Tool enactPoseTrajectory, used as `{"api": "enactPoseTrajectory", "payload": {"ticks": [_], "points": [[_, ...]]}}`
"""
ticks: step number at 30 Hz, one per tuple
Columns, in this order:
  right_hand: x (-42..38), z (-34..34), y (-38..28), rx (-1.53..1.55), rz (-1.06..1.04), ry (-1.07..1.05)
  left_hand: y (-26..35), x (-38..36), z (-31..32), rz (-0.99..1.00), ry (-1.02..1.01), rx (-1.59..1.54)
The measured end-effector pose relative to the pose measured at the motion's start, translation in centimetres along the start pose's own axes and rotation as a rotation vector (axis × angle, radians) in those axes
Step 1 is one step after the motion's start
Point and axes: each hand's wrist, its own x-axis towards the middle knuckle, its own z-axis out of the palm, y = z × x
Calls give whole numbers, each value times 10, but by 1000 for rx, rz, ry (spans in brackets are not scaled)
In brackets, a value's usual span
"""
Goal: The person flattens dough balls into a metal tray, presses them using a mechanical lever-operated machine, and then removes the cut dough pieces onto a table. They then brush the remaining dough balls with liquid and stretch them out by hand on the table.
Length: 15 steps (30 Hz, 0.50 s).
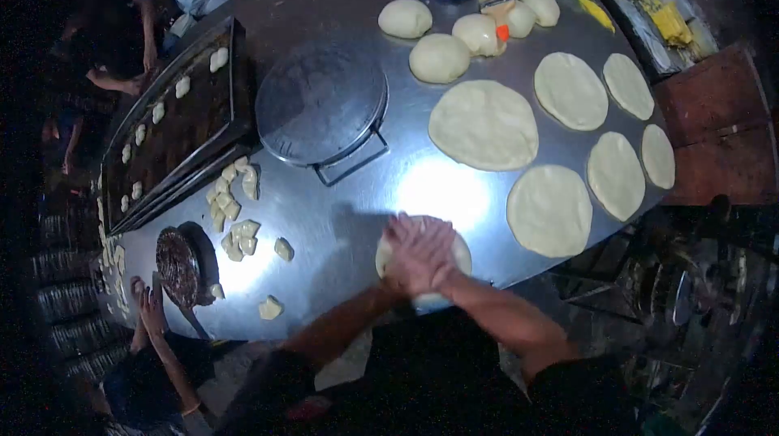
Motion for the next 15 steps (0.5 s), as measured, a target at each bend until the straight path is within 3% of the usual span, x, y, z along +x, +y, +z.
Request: {"api": "enactPoseTrajectory", "payload": {"ticks": [2,4,6,7,9,12,15], "points": [[27,-10,-6,-360,10,-444,-16,20,-8,12,-100,65],[66,-20,-17,-721,-8,-879,-30,22,-6,0,-32,-41],[93,-35,-28,-1101,-25,-1300,-30,14,-7,-286,100,-442],[96,-41,-35,-1106,228,-1376,-23,-1,-11,-284,100,-444],[107,-52,-50,-1205,165,-1321,-7,-44,-21,-159,14,73],[130,-47,-45,-1257,95,-1275,-8,-72,-23,-120,-98,249],[123,-49,-52,-1206,144,-1249,0,-65,-37,-135,-166,190]]}}
